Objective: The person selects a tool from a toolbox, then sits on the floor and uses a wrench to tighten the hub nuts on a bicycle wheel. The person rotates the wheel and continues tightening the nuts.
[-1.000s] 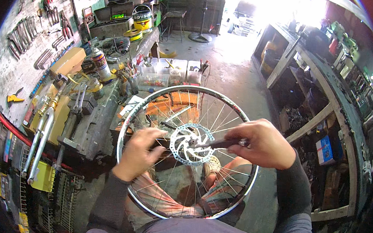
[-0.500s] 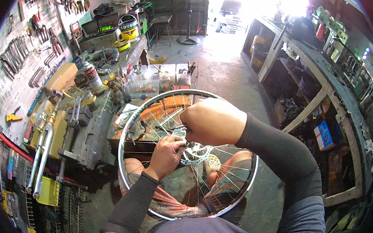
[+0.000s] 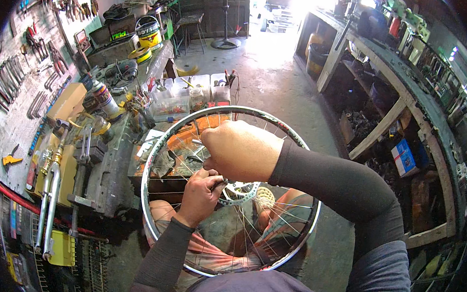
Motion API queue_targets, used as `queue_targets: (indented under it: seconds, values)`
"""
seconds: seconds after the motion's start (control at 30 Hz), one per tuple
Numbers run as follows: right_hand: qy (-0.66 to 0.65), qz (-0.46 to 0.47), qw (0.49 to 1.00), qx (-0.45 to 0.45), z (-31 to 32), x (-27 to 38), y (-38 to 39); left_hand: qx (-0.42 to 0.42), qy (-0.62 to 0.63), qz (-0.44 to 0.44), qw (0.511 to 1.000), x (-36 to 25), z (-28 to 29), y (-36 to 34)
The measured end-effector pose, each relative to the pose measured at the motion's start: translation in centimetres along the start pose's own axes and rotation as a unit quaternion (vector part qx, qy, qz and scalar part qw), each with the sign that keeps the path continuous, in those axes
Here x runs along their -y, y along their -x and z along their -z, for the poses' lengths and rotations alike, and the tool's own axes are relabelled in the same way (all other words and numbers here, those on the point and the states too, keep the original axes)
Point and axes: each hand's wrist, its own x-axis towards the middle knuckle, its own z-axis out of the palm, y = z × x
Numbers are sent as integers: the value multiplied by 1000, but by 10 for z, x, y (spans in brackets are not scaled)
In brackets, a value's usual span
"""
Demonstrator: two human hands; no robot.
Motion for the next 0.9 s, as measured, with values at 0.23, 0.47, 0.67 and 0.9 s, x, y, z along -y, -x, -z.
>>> queue_targets:
  seconds: [0.23,0.47,0.67,0.9]
  values:
    - [-46,-3,999,-25,-4,-7,8,3,-16,13,1000,3,1,2]
    - [22,46,999,-10,2,-9,7,10,26,6,1000,14,2,4]
    - [37,22,998,-35,-8,-7,7,16,23,8,1000,15,3,5]
    - [102,118,988,-3,-1,-20,8,6,36,10,999,15,1,5]
